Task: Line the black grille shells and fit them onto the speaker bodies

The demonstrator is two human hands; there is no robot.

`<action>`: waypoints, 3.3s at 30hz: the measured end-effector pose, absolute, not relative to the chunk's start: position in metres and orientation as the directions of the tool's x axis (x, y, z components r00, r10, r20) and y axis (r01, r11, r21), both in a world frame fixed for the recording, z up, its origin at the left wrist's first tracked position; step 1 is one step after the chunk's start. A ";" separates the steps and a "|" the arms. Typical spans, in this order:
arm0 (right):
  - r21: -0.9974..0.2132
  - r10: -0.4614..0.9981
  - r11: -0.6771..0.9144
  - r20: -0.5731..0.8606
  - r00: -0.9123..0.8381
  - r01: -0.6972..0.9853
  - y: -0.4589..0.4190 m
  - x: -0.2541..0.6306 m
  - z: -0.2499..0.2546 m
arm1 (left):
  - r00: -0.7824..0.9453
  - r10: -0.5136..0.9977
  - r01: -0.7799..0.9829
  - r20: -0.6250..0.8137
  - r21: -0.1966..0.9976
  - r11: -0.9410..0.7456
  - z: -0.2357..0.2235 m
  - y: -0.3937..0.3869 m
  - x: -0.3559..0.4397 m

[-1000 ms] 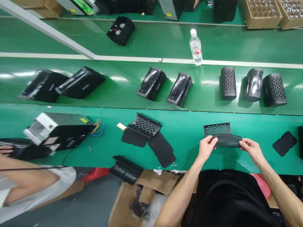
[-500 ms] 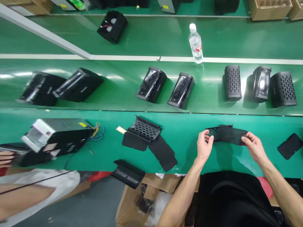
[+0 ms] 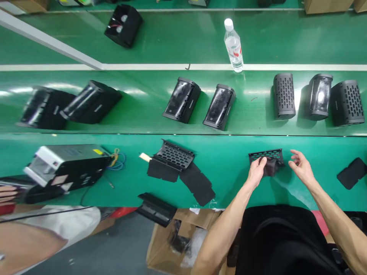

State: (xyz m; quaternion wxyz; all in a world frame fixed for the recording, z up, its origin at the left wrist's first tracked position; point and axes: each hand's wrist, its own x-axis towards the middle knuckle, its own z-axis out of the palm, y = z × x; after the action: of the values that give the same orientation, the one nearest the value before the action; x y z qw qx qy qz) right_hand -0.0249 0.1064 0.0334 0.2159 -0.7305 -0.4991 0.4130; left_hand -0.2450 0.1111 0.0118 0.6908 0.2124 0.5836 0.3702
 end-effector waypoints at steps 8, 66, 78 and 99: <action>-0.599 0.926 -0.306 -0.368 0.084 0.740 0.124 -0.060 0.004 | -0.011 0.811 0.254 -0.586 0.782 0.569 0.007 0.131 -0.271; -0.792 0.768 -0.581 -0.610 0.196 -0.186 0.072 -0.001 0.121 | 0.168 0.778 -0.348 -0.605 0.702 0.621 0.103 0.101 -0.262; -0.807 0.779 -0.577 -0.591 0.211 -0.127 0.071 0.000 0.118 | 0.184 0.775 -0.368 -0.605 0.689 0.625 0.101 0.102 -0.263; -0.781 0.748 -0.584 -0.624 0.227 -0.222 0.074 -0.003 0.119 | 0.216 0.784 -0.410 -0.582 0.675 0.613 0.098 0.102 -0.266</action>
State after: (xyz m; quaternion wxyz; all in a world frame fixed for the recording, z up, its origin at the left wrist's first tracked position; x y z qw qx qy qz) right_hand -0.0030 0.0739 0.1191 0.4111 -0.6666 -0.1972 0.5897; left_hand -0.2664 0.1021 0.0984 0.7555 0.1924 0.4857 0.3953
